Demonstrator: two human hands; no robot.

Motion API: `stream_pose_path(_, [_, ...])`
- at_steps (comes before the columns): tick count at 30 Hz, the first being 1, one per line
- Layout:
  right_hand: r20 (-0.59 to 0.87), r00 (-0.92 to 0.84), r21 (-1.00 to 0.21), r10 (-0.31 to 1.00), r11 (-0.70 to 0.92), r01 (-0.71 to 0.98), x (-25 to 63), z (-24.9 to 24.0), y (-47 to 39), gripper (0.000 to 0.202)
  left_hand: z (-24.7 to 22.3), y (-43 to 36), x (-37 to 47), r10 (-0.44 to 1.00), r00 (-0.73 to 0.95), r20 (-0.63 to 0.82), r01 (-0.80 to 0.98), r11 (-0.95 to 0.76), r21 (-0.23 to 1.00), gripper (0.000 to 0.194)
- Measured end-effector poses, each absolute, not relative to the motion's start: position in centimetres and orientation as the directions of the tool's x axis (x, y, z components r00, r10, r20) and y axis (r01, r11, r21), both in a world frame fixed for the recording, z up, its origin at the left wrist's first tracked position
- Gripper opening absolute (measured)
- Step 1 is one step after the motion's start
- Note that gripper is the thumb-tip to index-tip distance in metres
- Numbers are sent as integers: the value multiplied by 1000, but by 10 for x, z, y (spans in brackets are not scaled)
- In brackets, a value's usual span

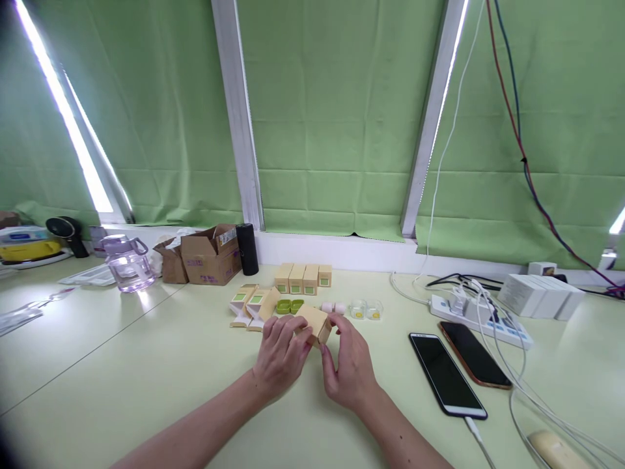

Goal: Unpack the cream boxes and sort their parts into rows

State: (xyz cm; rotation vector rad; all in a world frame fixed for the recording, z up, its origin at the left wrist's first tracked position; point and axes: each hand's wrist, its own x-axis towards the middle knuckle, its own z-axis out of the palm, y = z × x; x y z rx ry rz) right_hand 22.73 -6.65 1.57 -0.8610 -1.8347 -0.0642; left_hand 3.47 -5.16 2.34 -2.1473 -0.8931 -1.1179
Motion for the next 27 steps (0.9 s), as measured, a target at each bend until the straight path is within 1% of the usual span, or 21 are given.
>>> stream_pose_path(6, [799,-202,-344,566,706,619,225,11,-63,63,26,-53,37,341,478,809,772,-603,-202,31])
stream_pose_path(14, [743,-234,-359,626,669,650,225,15,-65,67,24,-52,38,422,521,742,785,-578,-222,29])
stream_pose_path(20, [700,-227,-397,677,634,664,222,16,-67,66,25,-50,38,432,547,717,776,-584,-241,27])
stream_pose_path(24, [694,-220,-406,686,625,667,222,12,-65,68,28,-52,40,452,549,703,770,-600,-216,27])
stream_pose_path(27, [669,-210,-427,713,600,676,222,9,-63,66,30,-53,41,488,527,696,775,-612,-158,26])
